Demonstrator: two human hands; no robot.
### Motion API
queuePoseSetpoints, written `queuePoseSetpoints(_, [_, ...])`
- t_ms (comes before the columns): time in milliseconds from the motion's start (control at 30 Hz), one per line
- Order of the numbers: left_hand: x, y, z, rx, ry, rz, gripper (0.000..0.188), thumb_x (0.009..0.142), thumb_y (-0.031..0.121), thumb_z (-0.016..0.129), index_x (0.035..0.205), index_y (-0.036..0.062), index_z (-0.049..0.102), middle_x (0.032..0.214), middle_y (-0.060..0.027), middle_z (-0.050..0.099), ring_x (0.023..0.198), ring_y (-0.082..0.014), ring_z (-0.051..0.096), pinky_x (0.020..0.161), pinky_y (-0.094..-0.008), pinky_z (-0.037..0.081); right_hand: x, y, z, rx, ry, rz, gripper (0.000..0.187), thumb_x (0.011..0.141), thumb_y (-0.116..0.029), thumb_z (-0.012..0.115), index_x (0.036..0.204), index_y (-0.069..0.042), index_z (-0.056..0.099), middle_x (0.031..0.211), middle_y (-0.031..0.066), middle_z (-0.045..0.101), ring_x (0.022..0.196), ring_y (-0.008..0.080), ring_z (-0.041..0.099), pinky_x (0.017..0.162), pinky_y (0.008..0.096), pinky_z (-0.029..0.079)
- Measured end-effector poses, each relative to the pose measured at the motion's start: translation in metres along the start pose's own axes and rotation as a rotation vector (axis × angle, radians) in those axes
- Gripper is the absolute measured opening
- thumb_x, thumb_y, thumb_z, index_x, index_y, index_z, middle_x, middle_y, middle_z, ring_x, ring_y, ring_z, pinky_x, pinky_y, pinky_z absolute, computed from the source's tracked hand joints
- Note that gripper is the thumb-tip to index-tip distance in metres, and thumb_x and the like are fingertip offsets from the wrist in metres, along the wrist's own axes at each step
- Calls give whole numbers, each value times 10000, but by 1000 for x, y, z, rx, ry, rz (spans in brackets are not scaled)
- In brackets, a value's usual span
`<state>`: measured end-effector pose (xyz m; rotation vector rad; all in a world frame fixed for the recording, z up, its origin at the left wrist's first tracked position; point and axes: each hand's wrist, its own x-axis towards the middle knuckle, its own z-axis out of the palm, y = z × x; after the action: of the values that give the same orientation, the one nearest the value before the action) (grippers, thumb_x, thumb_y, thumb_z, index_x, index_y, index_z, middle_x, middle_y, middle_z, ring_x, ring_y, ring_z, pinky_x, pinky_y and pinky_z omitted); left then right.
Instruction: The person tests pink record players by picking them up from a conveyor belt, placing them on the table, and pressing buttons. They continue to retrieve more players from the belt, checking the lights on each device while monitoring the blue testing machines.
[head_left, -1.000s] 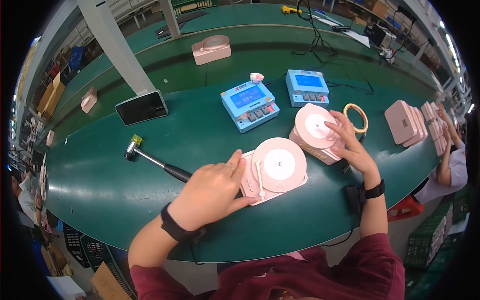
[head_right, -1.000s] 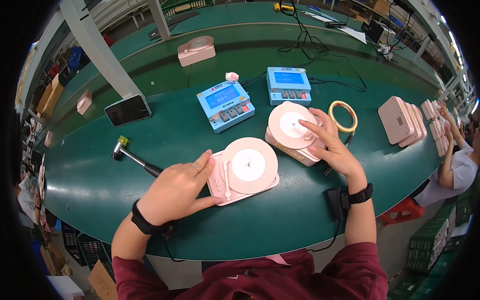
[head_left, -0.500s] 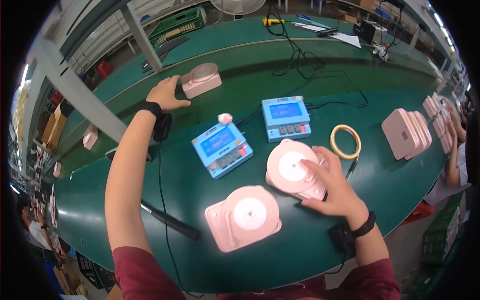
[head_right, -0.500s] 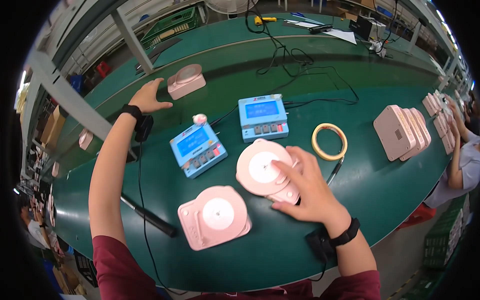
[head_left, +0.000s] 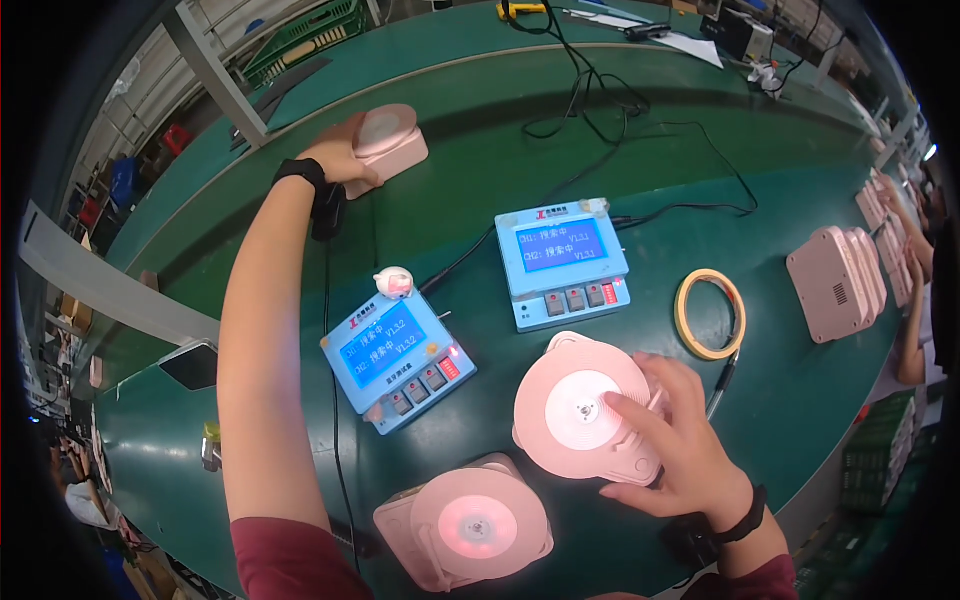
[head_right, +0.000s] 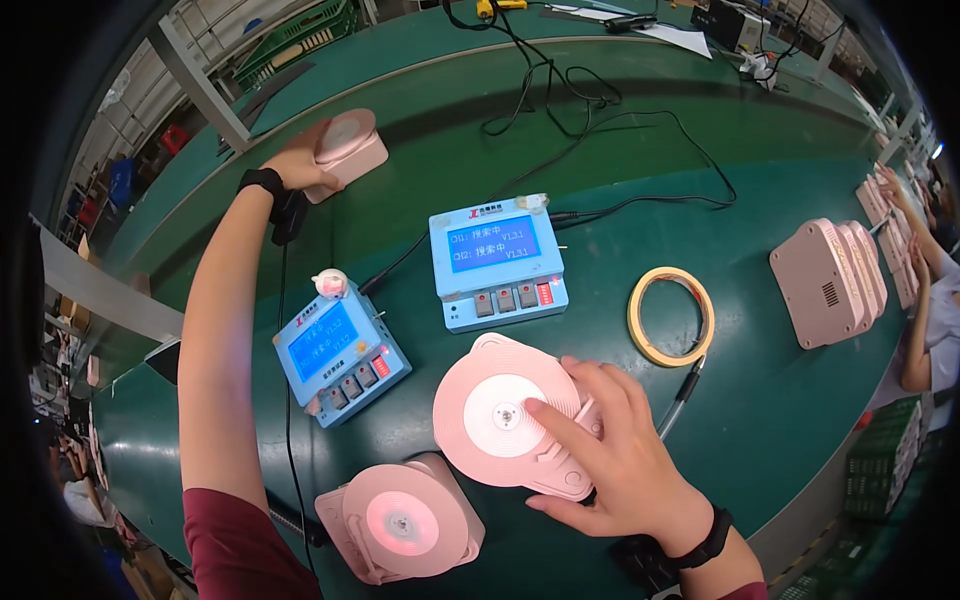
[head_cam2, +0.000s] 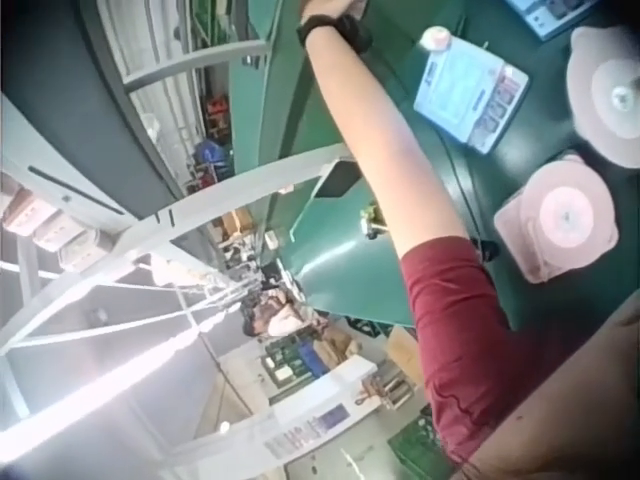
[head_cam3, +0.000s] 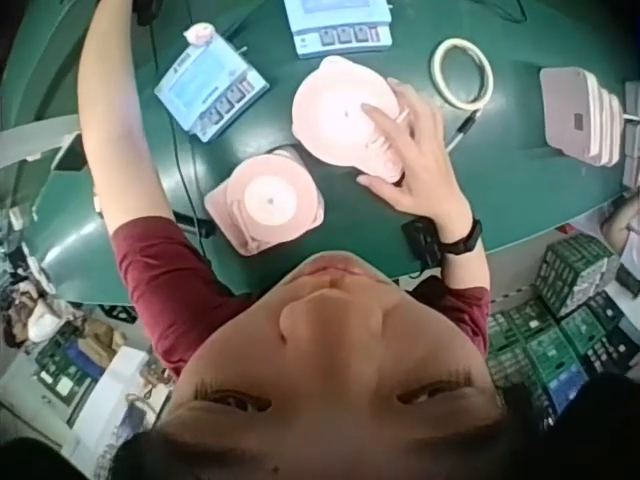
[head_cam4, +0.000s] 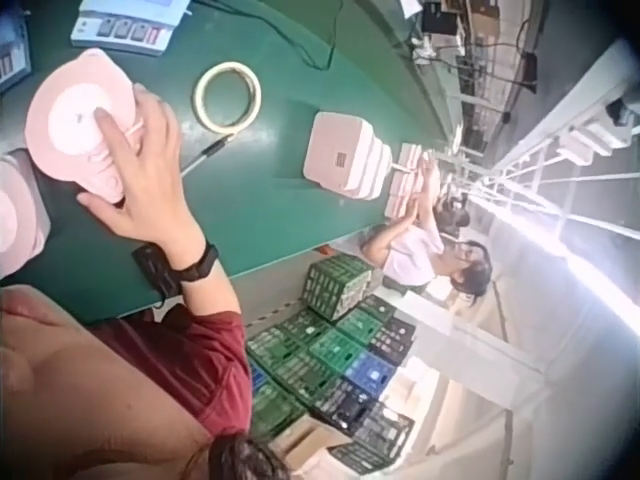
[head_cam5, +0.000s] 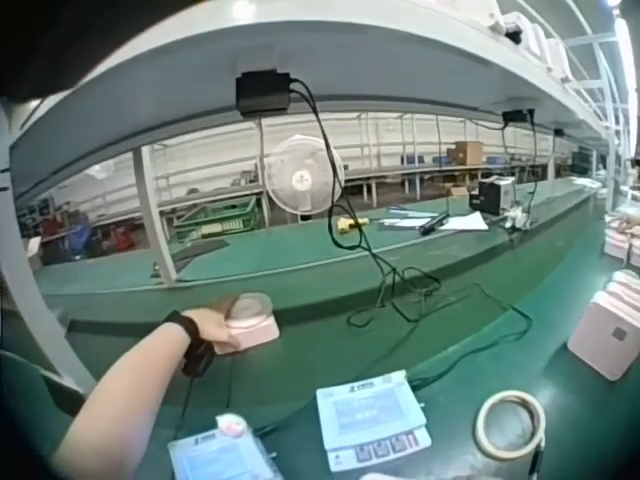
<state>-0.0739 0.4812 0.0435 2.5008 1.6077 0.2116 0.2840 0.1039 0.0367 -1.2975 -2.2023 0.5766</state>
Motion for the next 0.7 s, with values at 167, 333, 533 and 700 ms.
queuePoseSetpoints(167, [-27, 20, -17, 250, 263, -7, 1002, 522, 259, 818, 1404, 99, 369, 1311, -197, 518, 1180, -394, 505, 981, -428, 451, 1, 1, 3, 1, 5, -11, 739, 684, -360, 790, 1328, -103, 534, 1382, 247, 348, 1225, 447, 374, 1024, 506, 346])
queuePoseSetpoints(333, [-115, 45, -61, 482, 612, -201, 887, 540, 205, 800, 1342, 118, 430, 1188, -164, 581, 1065, -396, 545, 886, -471, 500, 1, 1, 6, -11, 27, -43, 725, 676, -334, 789, 1317, -105, 540, 1385, 235, 352, 1230, 444, 376, 1020, 508, 354])
queuePoseSetpoints(533, [-252, 58, -76, 147, 547, -148, 880, 505, 181, 825, 1299, 71, 460, 1169, -216, 598, 1071, -421, 568, 878, -462, 500, -9, -1, 6, -21, 113, -62, 745, 629, -301, 813, 1296, -98, 554, 1384, 224, 371, 1277, 420, 374, 1062, 480, 326])
queuePoseSetpoints(700, [-324, 74, -33, -29, 543, -247, 902, 472, 201, 849, 1278, 47, 472, 1111, -240, 617, 1035, -423, 593, 894, -445, 492, -10, -1, 13, -17, 153, -79, 714, 636, -267, 808, 1282, -93, 559, 1366, 209, 396, 1275, 403, 388, 1056, 461, 345])
